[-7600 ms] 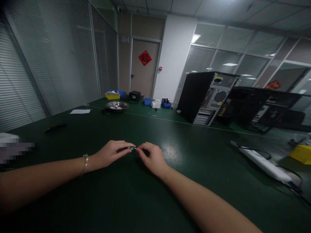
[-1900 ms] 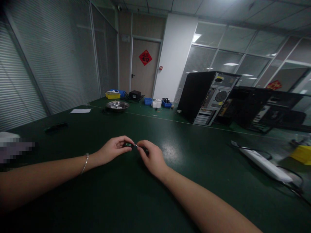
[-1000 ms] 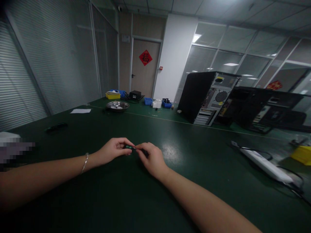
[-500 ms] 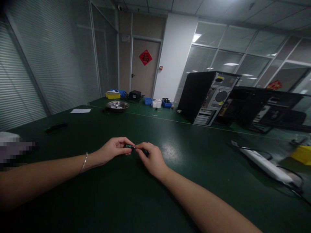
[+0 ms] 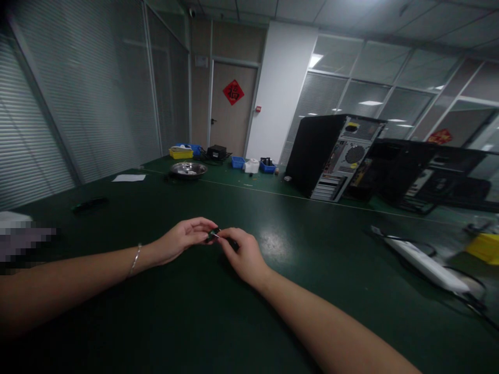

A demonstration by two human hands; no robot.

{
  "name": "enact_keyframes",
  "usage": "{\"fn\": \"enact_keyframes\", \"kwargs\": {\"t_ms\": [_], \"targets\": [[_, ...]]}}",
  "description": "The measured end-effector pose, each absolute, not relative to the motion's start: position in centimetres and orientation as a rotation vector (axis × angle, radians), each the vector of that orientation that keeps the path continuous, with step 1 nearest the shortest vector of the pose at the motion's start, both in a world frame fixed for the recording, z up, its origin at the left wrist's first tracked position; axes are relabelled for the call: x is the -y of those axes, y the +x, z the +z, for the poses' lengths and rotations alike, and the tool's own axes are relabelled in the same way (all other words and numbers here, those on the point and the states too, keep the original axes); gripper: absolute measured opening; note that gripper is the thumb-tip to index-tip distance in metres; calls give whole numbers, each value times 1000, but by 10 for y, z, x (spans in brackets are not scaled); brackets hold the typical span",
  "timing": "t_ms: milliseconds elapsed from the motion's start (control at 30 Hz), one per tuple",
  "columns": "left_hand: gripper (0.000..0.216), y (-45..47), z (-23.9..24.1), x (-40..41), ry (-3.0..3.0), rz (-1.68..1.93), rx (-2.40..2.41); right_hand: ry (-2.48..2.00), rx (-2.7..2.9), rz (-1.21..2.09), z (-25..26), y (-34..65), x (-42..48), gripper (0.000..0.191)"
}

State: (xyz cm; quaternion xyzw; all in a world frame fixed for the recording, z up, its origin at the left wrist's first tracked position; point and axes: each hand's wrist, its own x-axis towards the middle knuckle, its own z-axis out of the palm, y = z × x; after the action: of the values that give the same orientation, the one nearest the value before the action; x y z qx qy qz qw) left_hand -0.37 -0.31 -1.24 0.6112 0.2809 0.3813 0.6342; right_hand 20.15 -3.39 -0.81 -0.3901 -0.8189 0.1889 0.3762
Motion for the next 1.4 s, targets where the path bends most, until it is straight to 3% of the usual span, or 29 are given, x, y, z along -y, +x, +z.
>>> {"fn": "enact_keyframes", "kwargs": {"t_ms": [133, 433, 900, 1400], "targets": [[40, -3, -13, 4, 1479, 810, -643, -1000, 2105, 497, -8, 202, 34, 16], [25, -3, -9, 5, 1654, 965, -810, -1020, 2109, 435, -5, 203, 34, 18], [22, -5, -7, 8, 1804, 1008, -854, -1055, 2152, 350, -5, 204, 33, 15], [23, -5, -8, 7, 1582, 989, -783, -1019, 2156, 342, -8, 202, 33, 17]]}}
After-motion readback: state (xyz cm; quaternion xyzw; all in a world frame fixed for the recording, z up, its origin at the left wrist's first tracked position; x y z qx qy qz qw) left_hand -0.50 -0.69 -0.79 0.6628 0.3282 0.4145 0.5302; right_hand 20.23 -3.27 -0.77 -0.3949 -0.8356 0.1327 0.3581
